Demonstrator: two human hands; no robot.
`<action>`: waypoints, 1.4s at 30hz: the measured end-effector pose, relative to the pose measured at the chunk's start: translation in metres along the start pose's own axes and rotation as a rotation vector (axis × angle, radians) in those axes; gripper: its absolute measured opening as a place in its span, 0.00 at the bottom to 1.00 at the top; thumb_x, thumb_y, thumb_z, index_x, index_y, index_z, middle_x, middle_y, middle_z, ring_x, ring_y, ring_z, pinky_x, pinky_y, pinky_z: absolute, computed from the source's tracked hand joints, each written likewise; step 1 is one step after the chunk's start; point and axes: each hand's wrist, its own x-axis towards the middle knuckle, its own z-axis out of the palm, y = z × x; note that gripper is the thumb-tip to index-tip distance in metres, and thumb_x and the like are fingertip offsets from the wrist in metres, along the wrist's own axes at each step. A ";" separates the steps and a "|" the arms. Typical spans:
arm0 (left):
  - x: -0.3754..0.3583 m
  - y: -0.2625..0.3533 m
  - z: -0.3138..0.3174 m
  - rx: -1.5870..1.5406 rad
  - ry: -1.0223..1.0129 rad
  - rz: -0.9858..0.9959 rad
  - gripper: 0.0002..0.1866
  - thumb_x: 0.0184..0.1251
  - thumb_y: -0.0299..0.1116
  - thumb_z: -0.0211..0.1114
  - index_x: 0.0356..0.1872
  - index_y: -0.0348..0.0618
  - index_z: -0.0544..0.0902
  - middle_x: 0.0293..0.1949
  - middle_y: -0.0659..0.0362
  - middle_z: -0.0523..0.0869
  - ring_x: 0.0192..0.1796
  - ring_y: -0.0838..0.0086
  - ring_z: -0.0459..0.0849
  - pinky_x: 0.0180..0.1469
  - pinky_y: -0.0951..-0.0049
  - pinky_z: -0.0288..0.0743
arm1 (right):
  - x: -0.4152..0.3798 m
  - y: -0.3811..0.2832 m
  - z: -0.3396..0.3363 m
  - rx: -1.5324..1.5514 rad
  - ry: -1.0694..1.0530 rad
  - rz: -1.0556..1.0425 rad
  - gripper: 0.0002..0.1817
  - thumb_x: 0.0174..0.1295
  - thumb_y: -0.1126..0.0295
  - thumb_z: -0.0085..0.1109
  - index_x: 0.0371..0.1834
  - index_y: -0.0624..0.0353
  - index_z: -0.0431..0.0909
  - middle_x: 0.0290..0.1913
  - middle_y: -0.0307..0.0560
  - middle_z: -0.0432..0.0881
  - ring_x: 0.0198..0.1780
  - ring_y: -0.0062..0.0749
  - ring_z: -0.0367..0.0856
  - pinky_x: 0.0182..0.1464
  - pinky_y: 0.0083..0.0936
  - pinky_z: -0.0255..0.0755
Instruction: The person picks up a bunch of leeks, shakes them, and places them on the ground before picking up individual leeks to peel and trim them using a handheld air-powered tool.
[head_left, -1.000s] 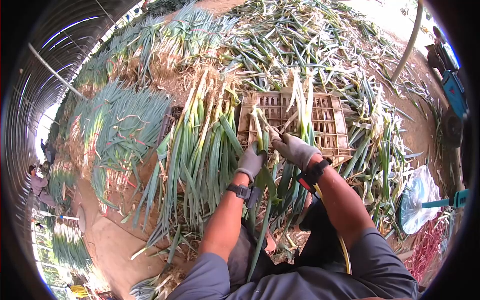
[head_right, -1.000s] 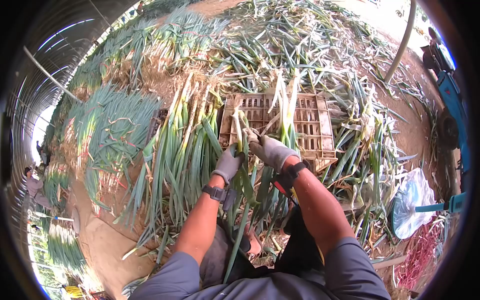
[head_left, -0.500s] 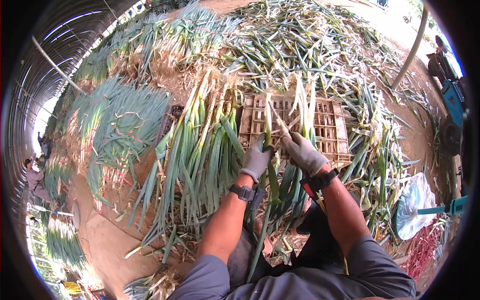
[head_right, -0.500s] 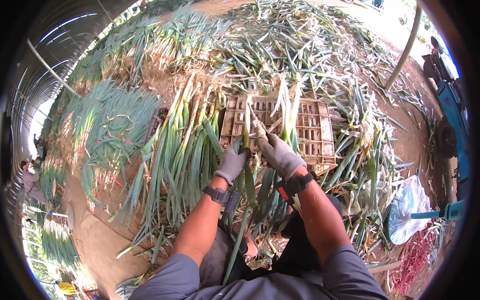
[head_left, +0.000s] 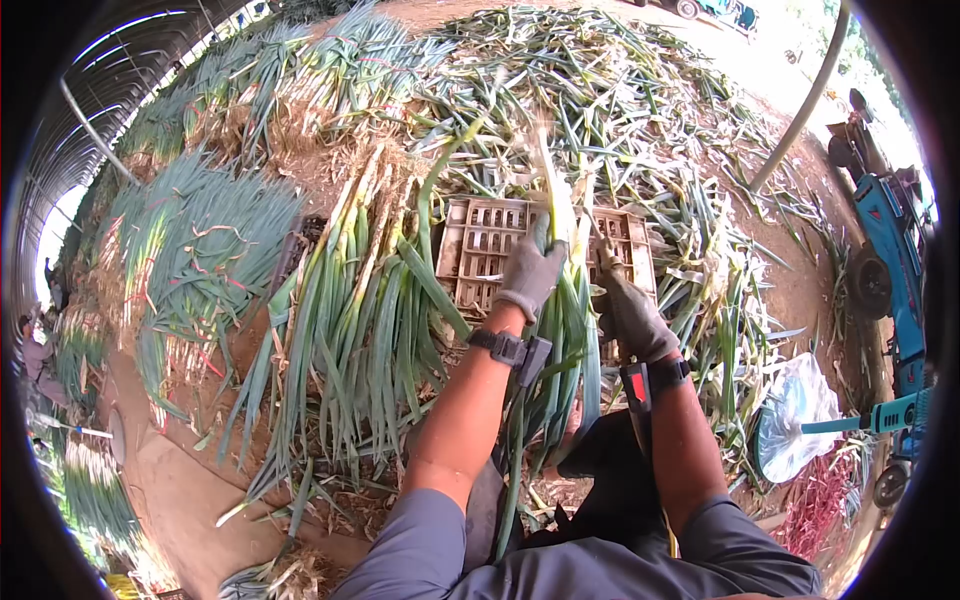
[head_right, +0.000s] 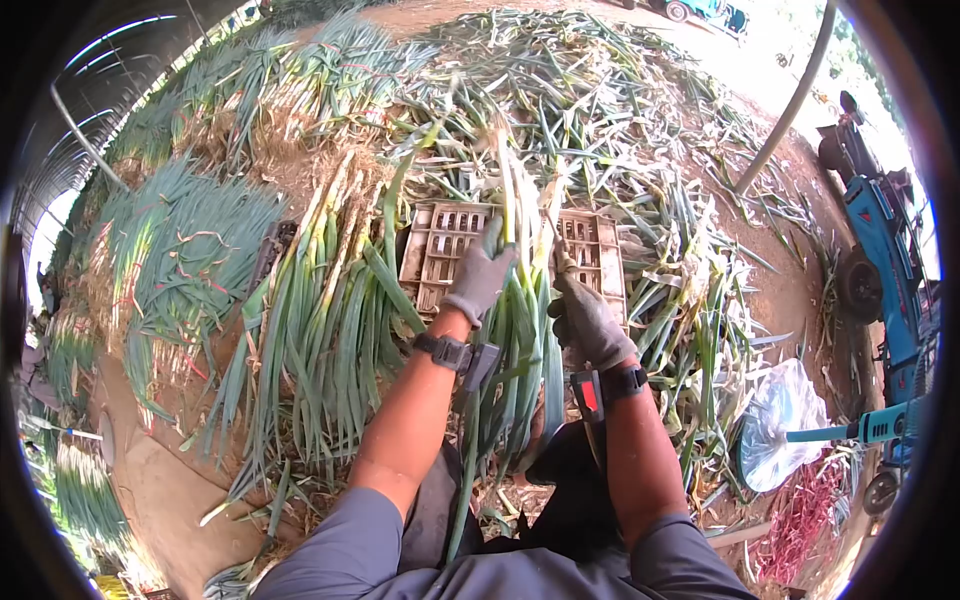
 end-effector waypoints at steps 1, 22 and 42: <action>-0.002 0.004 -0.001 0.085 -0.107 -0.135 0.35 0.74 0.37 0.67 0.80 0.42 0.68 0.62 0.43 0.86 0.59 0.67 0.87 0.62 0.69 0.80 | -0.001 -0.002 -0.001 0.015 -0.001 0.002 0.29 0.76 0.40 0.53 0.41 0.59 0.80 0.27 0.39 0.77 0.21 0.23 0.72 0.23 0.24 0.66; -0.067 -0.144 -0.222 1.016 0.619 -0.435 0.21 0.69 0.41 0.66 0.61 0.52 0.86 0.58 0.52 0.89 0.54 0.53 0.90 0.57 0.53 0.83 | 0.002 -0.022 0.050 -0.297 -0.354 0.052 0.31 0.78 0.39 0.51 0.48 0.61 0.78 0.33 0.42 0.82 0.24 0.26 0.81 0.26 0.26 0.75; -0.079 -0.138 -0.264 1.254 0.592 -0.282 0.22 0.66 0.46 0.69 0.58 0.48 0.83 0.52 0.50 0.86 0.48 0.55 0.90 0.47 0.56 0.86 | 0.008 -0.026 0.078 -0.281 -0.438 0.034 0.26 0.79 0.44 0.51 0.48 0.61 0.76 0.32 0.38 0.78 0.23 0.19 0.75 0.24 0.22 0.70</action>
